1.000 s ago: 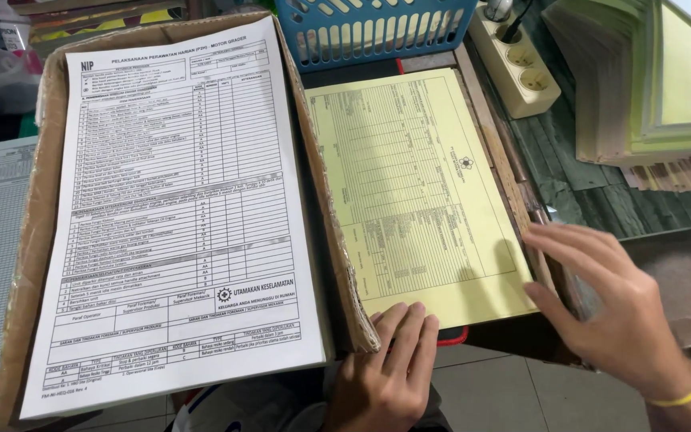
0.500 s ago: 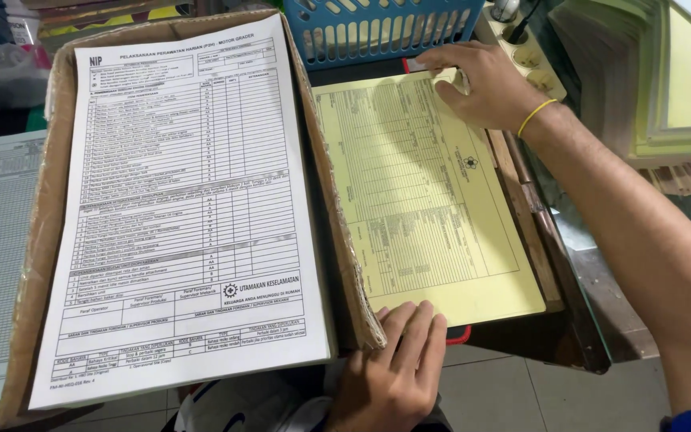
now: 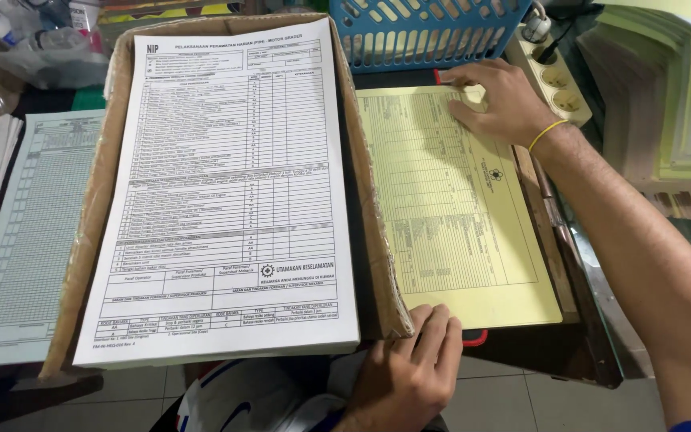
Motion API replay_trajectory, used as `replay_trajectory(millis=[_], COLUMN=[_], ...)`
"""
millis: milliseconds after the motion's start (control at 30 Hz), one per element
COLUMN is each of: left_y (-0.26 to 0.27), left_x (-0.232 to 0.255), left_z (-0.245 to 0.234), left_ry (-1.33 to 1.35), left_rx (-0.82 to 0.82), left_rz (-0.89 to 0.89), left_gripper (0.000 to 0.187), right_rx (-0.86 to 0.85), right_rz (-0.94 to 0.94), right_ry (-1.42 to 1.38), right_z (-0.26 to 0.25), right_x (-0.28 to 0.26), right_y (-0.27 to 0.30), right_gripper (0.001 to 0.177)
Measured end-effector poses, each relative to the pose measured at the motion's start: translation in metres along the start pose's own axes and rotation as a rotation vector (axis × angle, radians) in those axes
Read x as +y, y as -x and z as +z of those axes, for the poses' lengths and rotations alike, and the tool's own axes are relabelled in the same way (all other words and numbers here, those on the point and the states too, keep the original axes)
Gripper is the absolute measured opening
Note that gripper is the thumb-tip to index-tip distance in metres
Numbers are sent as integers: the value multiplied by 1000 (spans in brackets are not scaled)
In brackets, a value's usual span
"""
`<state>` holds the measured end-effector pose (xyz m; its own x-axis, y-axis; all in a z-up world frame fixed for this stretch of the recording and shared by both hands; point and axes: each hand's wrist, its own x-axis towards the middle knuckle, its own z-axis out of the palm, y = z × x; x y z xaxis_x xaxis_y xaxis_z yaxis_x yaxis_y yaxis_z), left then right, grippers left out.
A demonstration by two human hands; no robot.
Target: Sorting and organizing various printed forms and documents on a desk
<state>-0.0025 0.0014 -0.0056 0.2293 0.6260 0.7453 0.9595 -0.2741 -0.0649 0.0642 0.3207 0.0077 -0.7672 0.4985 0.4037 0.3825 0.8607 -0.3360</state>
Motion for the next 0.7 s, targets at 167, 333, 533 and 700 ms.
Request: replay_trajectory(millis=[167,333,533,700], left_y=[5,9,47,55], left_x=[-1,-19,-76,-88], left_z=[-20,-59,-123,-159], left_ry=[67,85,-227,-334], left_rx=[-59,292,226,-11], left_rz=[76,-23,-297,-382], left_gripper=[26,11,21,35], right_rx=[-14,46,46,24], right_rz=[-41,-168,-267,-291], right_ry=[55,58,-12,3], right_z=[-13,-48,-70,-74], right_x=[-28,-100,-187,-225], right_y=[3,37,97,117], right_gripper=[31,32,33,34])
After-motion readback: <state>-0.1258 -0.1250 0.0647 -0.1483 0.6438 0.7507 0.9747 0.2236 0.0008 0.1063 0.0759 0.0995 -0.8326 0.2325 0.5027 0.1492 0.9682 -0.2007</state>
